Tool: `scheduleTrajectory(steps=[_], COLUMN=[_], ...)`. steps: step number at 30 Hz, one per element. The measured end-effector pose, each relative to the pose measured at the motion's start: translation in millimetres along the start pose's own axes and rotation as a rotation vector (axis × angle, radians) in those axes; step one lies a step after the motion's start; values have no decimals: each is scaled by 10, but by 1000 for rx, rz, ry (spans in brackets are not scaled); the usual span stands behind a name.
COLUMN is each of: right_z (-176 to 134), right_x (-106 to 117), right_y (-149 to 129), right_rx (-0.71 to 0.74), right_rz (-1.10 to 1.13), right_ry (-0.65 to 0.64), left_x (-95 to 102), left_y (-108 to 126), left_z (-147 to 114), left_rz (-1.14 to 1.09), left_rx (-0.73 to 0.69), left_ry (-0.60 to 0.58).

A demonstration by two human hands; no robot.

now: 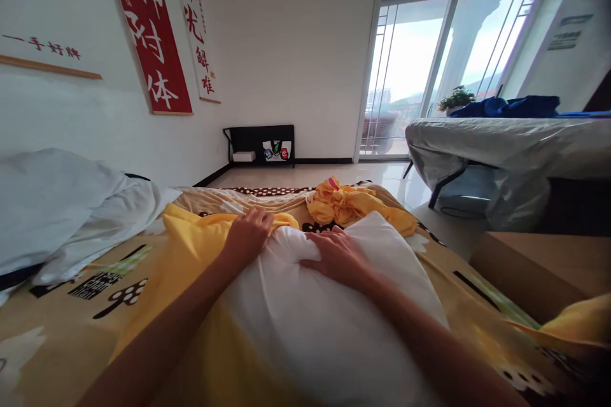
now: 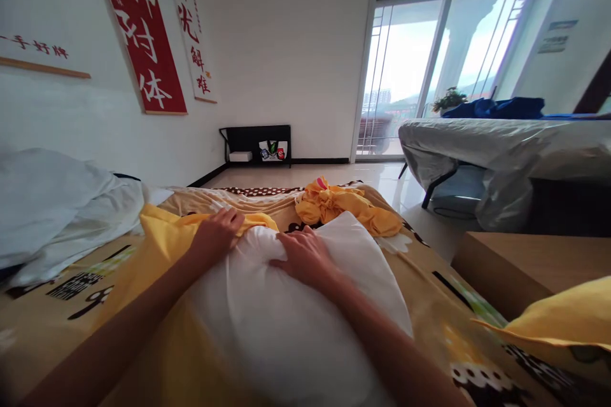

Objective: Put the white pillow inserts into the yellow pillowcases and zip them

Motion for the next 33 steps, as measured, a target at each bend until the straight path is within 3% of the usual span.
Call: scheduleTrajectory(steps=[5, 10, 15, 20, 26, 31, 33], right_z=[-246, -344, -329, -318, -368, -406, -347], right_x=[45, -42, -175, -173, 93, 488, 518], right_y=[-439, -697, -538, -316, -244, -126, -129], right_rx=[229, 312, 190, 84, 72, 43, 46], right_rz=[-12, -125, -249, -246, -65, 190, 173], right_ry=[30, 47, 160, 200, 221, 455, 305], left_x=[268, 525, 678, 501, 432, 632, 731], left_y=[181, 512, 661, 582, 500, 553, 649], left_z=[410, 554, 357, 11, -29, -29, -107], left_rz=[-137, -218, -199, -91, -205, -338, -365], left_rx=[-85, -123, -122, -141, -62, -29, -126], left_ry=[-25, -73, -43, 55, -19, -101, -71])
Point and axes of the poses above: each hand's wrist, its own z-axis towards the middle knuckle, its own x-axis out of the back of the hand, y = z × x, the point moved 3 cm from there along z, towards the middle knuckle, and after that the axes turned 13 degrees about z, right-handed, at the moved point
